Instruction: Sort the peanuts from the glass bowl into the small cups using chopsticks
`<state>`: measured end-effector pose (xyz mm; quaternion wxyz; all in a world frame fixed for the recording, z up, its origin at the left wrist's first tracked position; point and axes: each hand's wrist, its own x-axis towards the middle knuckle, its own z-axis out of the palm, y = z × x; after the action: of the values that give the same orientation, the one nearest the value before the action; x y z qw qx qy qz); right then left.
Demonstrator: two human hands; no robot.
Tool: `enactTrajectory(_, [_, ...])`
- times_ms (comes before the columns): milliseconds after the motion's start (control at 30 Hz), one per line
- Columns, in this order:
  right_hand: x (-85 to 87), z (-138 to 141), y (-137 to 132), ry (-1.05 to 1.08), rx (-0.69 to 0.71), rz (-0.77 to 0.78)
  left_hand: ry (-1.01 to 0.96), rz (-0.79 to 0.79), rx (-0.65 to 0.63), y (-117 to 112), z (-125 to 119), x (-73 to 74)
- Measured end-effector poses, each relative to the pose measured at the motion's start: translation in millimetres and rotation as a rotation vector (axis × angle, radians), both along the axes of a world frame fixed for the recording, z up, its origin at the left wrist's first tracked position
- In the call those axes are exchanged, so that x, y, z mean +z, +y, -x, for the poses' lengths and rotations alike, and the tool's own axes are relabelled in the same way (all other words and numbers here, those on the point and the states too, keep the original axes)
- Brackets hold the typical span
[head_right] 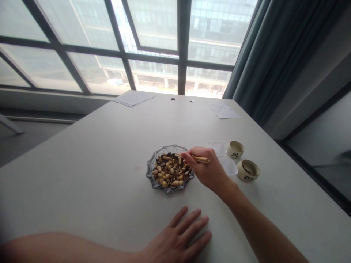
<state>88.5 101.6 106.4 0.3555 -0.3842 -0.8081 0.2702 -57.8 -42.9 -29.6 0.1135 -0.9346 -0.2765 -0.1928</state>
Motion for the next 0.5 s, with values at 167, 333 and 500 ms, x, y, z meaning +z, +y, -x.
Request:
enactTrajectory(167, [7.6,-1.6,-2.5,0.015,-0.041,-0.032,0.008,0.001,0.003,0.2,-0.1,-1.8])
enactTrajectory(333, [50.0,-28.7,-24.8,0.003,-0.163,-0.179,0.015,0.014,-0.011,0.7,1.7,0.0])
enactTrajectory(500, [93.0,-90.9,-51.4,-0.077,-0.659,-0.372,0.002,0.155,-0.037,0.9,1.8,1.9])
